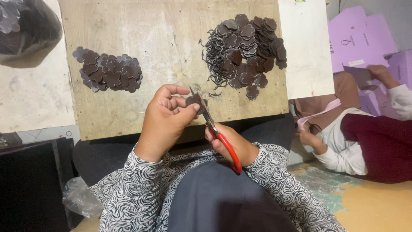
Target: The person uses red-handled scissors to trim the edges of small dark brown flower-shaped pieces. They pick up each piece, cut along the outline, and place the finished piece onto a growing pile on the table.
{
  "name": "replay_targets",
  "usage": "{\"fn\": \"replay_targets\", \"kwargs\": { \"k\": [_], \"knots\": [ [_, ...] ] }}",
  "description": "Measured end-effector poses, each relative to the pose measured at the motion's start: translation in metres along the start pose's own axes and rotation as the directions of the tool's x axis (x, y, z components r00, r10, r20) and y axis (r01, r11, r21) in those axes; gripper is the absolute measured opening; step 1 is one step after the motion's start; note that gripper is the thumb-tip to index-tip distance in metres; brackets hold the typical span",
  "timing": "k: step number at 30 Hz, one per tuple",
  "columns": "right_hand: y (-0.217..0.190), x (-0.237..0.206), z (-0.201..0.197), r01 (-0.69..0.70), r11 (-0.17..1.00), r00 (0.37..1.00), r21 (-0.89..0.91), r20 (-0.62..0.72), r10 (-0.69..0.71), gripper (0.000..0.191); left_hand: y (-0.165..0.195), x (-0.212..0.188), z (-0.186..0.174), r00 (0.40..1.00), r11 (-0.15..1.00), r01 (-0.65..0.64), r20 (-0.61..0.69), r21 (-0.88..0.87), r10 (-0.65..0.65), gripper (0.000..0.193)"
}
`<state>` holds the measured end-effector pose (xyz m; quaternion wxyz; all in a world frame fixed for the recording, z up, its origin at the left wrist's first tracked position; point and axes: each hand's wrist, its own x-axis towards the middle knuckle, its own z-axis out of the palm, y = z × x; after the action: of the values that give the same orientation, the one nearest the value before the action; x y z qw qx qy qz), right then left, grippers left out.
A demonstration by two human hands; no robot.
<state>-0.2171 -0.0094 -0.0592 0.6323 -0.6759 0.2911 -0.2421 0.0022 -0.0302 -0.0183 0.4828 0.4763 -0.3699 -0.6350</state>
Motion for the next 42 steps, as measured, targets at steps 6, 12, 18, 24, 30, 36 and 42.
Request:
{"fn": "replay_targets", "kwargs": {
  "k": [6,12,18,24,30,36,42],
  "knots": [
    [0.001,0.0,0.001,0.027,0.999,1.0,0.02,-0.011,-0.026,0.063,-0.001,-0.001,0.002,1.0,1.0,-0.014,-0.013,0.004,0.014,0.035],
    [0.001,-0.001,0.001,0.023,0.998,1.0,0.058,-0.008,-0.023,0.058,-0.003,0.001,0.002,1.0,1.0,-0.026,-0.014,-0.011,0.025,0.034],
    [0.0,-0.002,0.001,0.012,0.998,1.0,0.059,-0.019,-0.011,0.059,-0.007,0.0,0.001,0.999,0.999,-0.03,-0.012,-0.036,0.03,0.031],
    [0.007,-0.003,0.003,-0.046,0.984,0.999,0.173,0.018,0.043,0.067,-0.011,0.0,0.002,0.999,1.0,-0.018,0.049,0.016,0.017,0.016],
    [0.013,-0.005,0.006,-0.076,0.936,0.997,0.345,0.046,0.064,0.08,-0.01,-0.001,0.002,0.992,0.999,0.034,0.117,0.007,-0.035,0.012],
    [0.017,-0.007,0.007,-0.089,0.918,0.996,0.387,0.051,0.075,0.082,-0.01,0.0,0.002,0.99,1.0,0.021,0.141,0.007,-0.021,0.011],
    [0.016,-0.007,0.007,-0.088,0.905,0.996,0.415,0.06,0.069,0.084,-0.007,-0.003,0.006,0.979,0.991,0.098,0.185,-0.087,-0.081,0.009]
  ]
}}
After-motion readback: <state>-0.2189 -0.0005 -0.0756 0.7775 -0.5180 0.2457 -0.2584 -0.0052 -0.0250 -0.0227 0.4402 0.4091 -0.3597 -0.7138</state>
